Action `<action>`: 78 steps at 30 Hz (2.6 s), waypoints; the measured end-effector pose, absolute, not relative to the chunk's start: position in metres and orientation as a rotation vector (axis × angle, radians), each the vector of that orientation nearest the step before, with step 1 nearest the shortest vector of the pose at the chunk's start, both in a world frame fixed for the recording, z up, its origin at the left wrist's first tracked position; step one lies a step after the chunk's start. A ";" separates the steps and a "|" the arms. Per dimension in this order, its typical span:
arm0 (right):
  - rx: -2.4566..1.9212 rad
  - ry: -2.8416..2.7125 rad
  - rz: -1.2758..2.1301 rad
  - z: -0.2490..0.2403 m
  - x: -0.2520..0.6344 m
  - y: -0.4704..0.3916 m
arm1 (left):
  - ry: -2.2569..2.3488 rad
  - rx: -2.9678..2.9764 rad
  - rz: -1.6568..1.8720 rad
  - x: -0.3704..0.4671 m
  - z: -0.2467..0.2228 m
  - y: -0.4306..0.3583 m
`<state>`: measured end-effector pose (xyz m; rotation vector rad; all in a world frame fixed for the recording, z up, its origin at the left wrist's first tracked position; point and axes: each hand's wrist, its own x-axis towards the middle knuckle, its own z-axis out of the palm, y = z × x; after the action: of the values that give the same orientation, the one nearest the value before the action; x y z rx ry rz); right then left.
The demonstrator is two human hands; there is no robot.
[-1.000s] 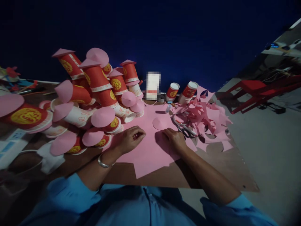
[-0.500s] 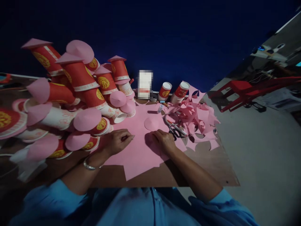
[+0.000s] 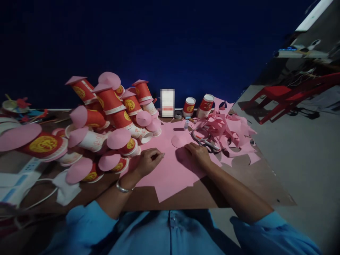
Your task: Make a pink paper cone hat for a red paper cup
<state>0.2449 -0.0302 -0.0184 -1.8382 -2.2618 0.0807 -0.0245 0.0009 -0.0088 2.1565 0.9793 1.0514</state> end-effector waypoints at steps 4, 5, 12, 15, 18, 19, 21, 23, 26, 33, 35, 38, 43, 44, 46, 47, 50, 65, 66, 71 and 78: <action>-1.864 -2.235 0.030 -0.020 0.247 -0.030 | 0.987 2.135 1.045 -0.023 -0.013 0.002; -1.861 -2.237 0.021 -0.020 0.247 -0.031 | 0.987 2.128 1.048 -0.023 -0.013 0.002; -1.860 -2.240 -0.005 -0.024 0.251 -0.033 | 0.986 2.120 1.045 -0.020 -0.012 -0.001; -1.846 -2.246 -0.019 -0.026 0.256 -0.032 | 1.017 2.167 1.028 -0.021 -0.013 -0.001; -1.845 -2.282 -0.020 -0.029 0.262 -0.031 | 1.028 2.252 0.986 -0.023 -0.014 -0.001; -1.840 -2.299 -0.023 -0.031 0.264 -0.031 | 1.036 2.279 0.978 -0.024 -0.015 0.000; -1.808 -2.328 -0.042 -0.033 0.269 -0.031 | 1.069 2.325 0.976 -0.025 -0.016 0.000; -1.743 -2.351 -0.063 -0.034 0.272 -0.032 | 1.113 2.346 0.970 -0.025 -0.016 0.000; -1.669 -2.347 -0.090 -0.035 0.276 -0.033 | 1.138 2.327 0.919 -0.024 -0.015 -0.001; -1.561 -2.342 -0.134 -0.035 0.275 -0.035 | 1.194 2.286 0.860 -0.024 -0.015 -0.001; -1.561 -2.343 -0.117 -0.036 0.275 -0.034 | 1.206 2.290 0.839 -0.025 -0.015 -0.002; -1.592 -2.330 -0.091 -0.037 0.276 -0.033 | 1.220 2.290 0.814 -0.025 -0.014 -0.001; -1.667 -2.323 -0.049 -0.033 0.272 -0.030 | 1.158 2.342 0.782 -0.023 -0.013 0.000; -1.691 -2.333 -0.030 -0.032 0.270 -0.030 | 1.155 2.360 0.776 -0.022 -0.014 0.000; -1.744 -2.358 0.012 -0.029 0.265 -0.030 | 1.154 2.388 0.762 -0.022 -0.016 0.001; -1.766 -2.368 0.027 -0.027 0.262 -0.031 | 1.161 2.396 0.755 -0.022 -0.016 0.001; -1.804 -2.386 0.038 -0.021 0.252 -0.033 | 1.194 2.419 0.701 -0.022 -0.018 0.002; -2.024 -2.313 -0.326 0.104 0.282 0.076 | 1.013 2.652 0.412 -0.013 0.026 0.000; -2.027 -2.319 -0.331 0.111 0.284 0.091 | 1.019 2.656 0.426 -0.007 0.030 0.002; -2.071 -2.380 -0.286 0.120 0.280 0.153 | 1.114 2.616 0.446 0.039 0.044 0.032; -2.198 -2.474 -0.197 0.107 0.277 0.186 | 1.222 2.479 0.549 0.098 0.027 0.105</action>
<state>0.2771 0.1863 0.1073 -2.1985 -2.4738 -0.1973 0.0979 0.1051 0.0275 2.4787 1.2215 0.5488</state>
